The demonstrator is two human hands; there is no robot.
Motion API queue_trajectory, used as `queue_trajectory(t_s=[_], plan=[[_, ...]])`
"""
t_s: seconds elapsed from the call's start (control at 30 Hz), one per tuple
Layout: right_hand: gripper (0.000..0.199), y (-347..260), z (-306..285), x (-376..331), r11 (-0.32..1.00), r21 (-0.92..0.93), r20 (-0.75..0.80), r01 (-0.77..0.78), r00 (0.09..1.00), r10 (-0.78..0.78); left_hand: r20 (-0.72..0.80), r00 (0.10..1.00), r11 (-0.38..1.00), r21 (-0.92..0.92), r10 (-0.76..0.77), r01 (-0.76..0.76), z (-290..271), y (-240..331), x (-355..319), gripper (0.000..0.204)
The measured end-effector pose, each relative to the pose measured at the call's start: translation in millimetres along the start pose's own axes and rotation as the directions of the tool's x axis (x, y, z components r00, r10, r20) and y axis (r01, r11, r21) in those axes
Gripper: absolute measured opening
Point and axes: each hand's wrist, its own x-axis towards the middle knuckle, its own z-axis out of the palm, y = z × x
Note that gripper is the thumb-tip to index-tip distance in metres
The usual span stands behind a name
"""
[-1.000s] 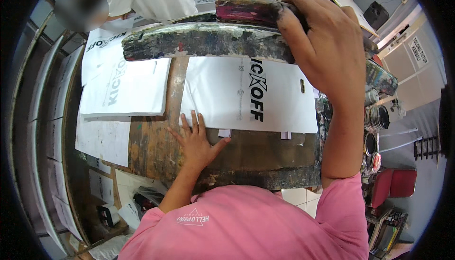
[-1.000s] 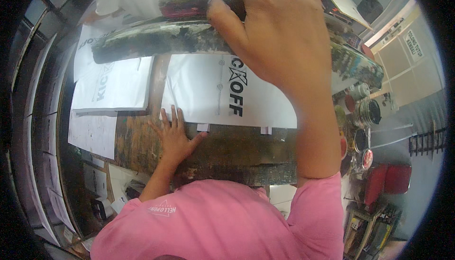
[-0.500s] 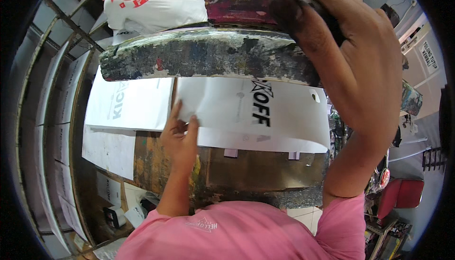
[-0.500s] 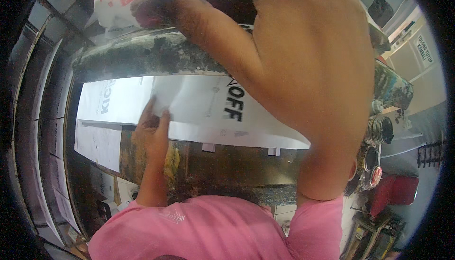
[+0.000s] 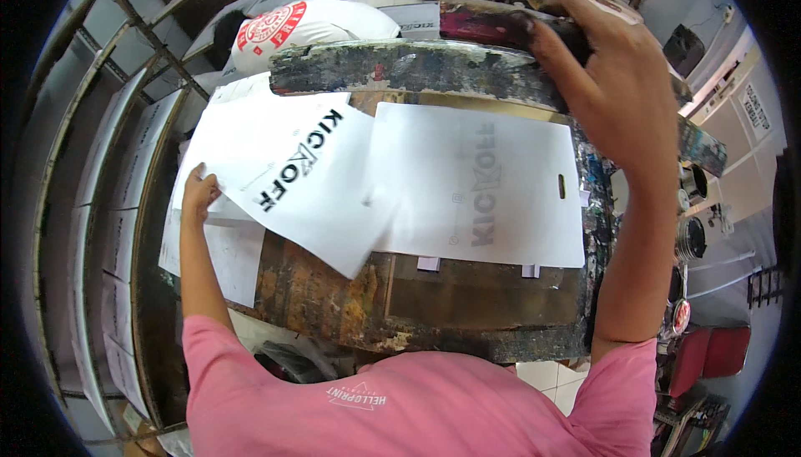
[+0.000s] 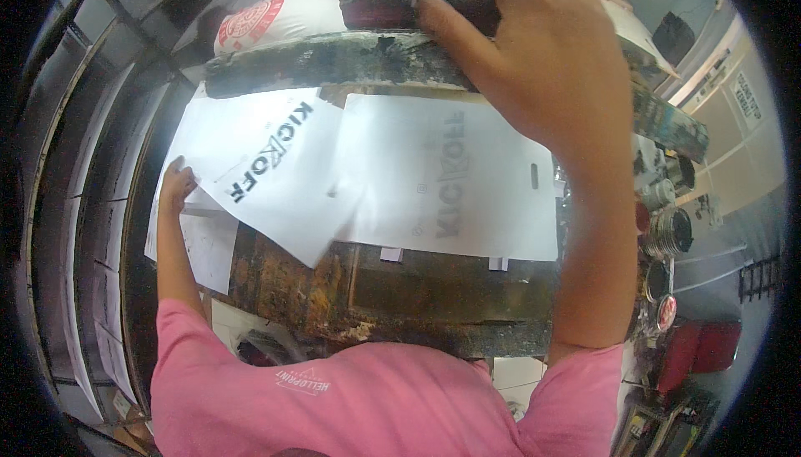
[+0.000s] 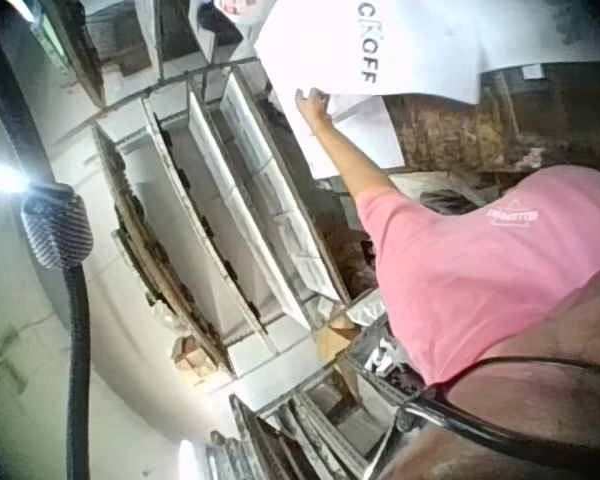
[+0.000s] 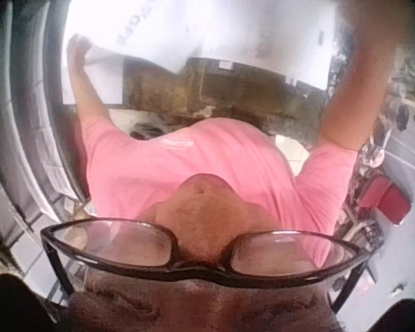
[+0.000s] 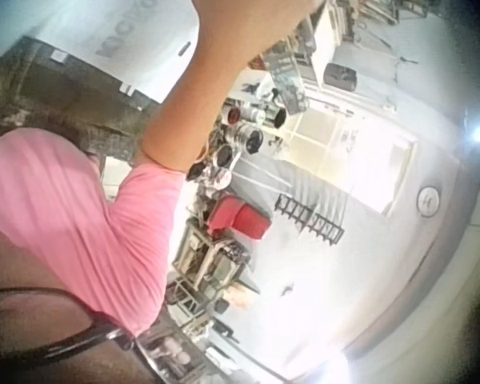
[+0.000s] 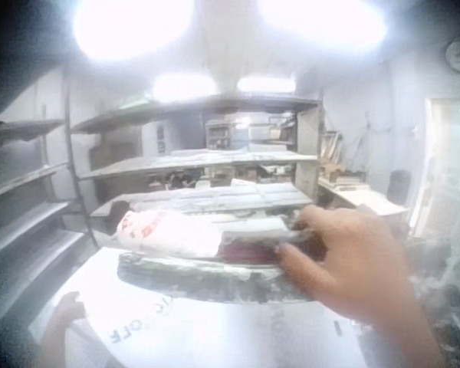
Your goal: The person performs screen printing by placing white bags onto a workstation, lowering a screen, and using a squeegee to apply black ink. They repeatedly lift the screen, remove the printed bag, and place a new one down.
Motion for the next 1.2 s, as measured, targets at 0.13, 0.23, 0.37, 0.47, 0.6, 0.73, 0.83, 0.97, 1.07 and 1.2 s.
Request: queue_trajectory(t_s=[0.13, 0.23, 0.37, 0.47, 0.6, 0.73, 0.83, 0.97, 1.07, 1.2], plan=[[0.046, -12, -7, -4, 0.994, 0.003, 0.062, -0.109, 0.992, 0.109, 0.043, 0.608, 0.368, 0.761, 0.793, -0.534, 21, 3, 7, 0.093], [0.053, -17, -2, -37, 0.997, -0.034, 0.054, -0.071, 0.996, 0.072, 0.538, 0.701, 0.842, -0.034, 0.469, -0.538, 127, 85, -181, 0.063], [0.063, -47, -8, -109, 0.998, 0.057, 0.371, -0.035, 0.928, 0.011, 0.510, 0.596, 0.471, -0.849, 0.620, 0.238, 161, 81, -334, 0.102], [0.048, -39, 6, -155, 0.949, 0.304, 0.698, -0.086, 0.697, -0.160, 0.654, 0.688, 0.439, -0.743, 0.315, 0.505, 166, 6, -359, 0.098], [0.041, -24, 79, -212, 0.877, 0.404, 0.702, -0.260, 0.702, -0.116, 0.747, 0.665, 0.453, -0.587, -0.017, 0.671, 185, -30, -365, 0.098], [0.044, 39, 209, -183, 0.919, 0.353, 0.557, -0.176, 0.829, -0.055, 0.714, 0.671, 0.465, -0.534, -0.200, 0.706, 198, -47, -363, 0.095], [0.034, 81, 291, -138, 0.952, 0.285, 0.467, -0.113, 0.884, -0.035, 0.688, 0.692, 0.578, -0.480, -0.218, 0.660, 201, -46, -362, 0.104], [0.034, 121, 363, -111, 0.966, 0.240, 0.484, -0.091, 0.874, -0.038, 0.725, 0.666, 0.527, -0.502, -0.177, 0.686, 201, -66, -357, 0.080], [0.035, 99, 365, -127, 0.989, 0.141, 0.477, -0.053, 0.879, -0.021, 0.680, 0.694, 0.515, -0.519, -0.235, 0.682, 201, -64, -362, 0.081], [0.033, 54, 321, -169, 0.993, 0.115, 0.449, -0.041, 0.893, -0.015, 0.675, 0.700, 0.531, -0.514, -0.234, 0.673, 199, -62, -367, 0.081]])
